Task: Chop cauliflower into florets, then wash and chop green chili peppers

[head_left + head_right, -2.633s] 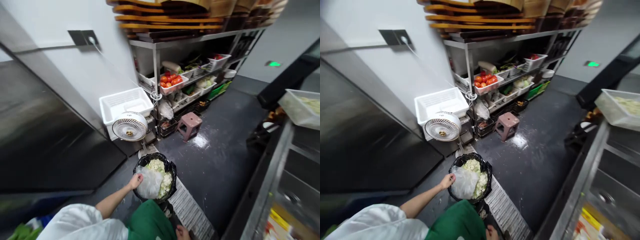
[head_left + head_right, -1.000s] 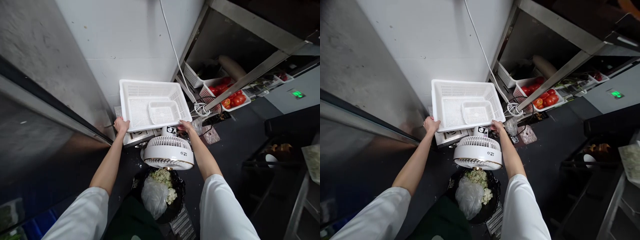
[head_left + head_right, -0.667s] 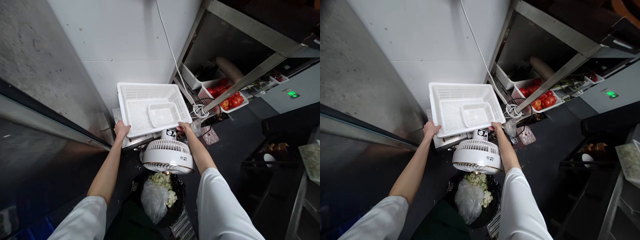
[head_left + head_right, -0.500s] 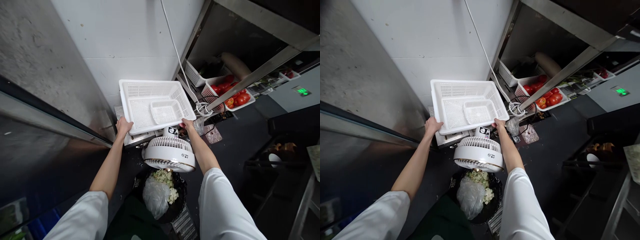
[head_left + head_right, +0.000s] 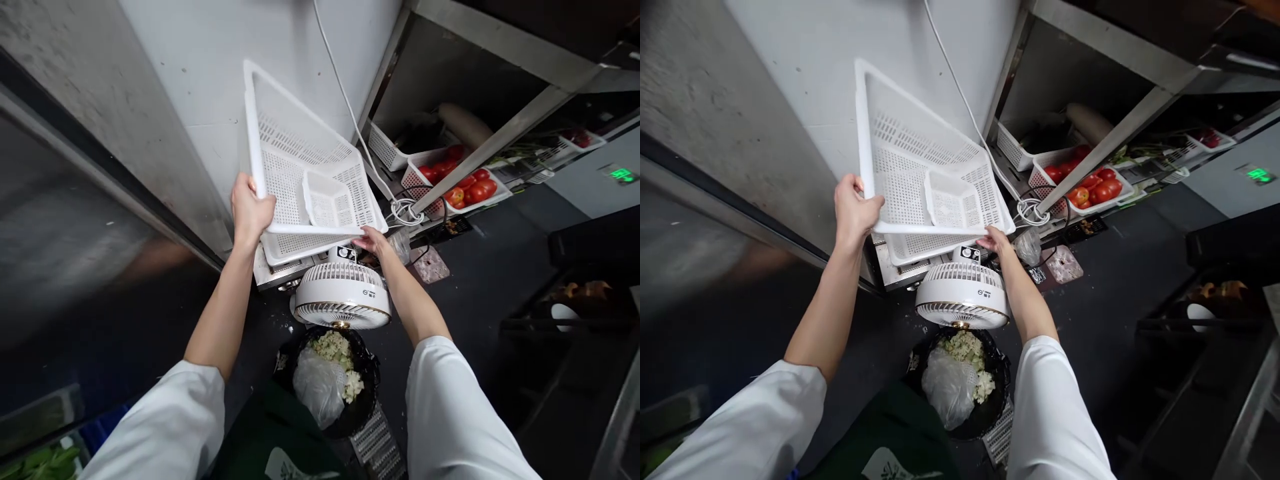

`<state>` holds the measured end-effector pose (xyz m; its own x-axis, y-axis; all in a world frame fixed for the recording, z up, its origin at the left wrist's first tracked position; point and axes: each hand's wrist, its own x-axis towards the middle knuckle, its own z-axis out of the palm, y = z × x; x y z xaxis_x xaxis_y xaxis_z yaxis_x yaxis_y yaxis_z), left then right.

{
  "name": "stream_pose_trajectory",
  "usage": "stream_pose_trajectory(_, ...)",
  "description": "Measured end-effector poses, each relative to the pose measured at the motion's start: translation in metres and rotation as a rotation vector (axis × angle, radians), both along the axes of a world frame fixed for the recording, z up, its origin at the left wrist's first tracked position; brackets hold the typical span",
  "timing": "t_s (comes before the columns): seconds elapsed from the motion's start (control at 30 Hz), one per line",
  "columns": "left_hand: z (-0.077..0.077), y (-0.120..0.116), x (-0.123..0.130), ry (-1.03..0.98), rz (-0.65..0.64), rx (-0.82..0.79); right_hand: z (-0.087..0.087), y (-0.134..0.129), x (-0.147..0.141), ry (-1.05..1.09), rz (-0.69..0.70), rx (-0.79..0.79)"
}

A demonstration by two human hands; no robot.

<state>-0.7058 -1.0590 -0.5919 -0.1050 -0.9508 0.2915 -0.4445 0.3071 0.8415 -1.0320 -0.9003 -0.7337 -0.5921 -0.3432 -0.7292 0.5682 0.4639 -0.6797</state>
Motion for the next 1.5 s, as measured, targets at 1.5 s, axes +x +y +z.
stream_pose_trajectory(1.5,0.131,0.126,0.076,-0.237,-0.519,-0.737,0.285,-0.009,0.235,0.43,0.386,-1.283)
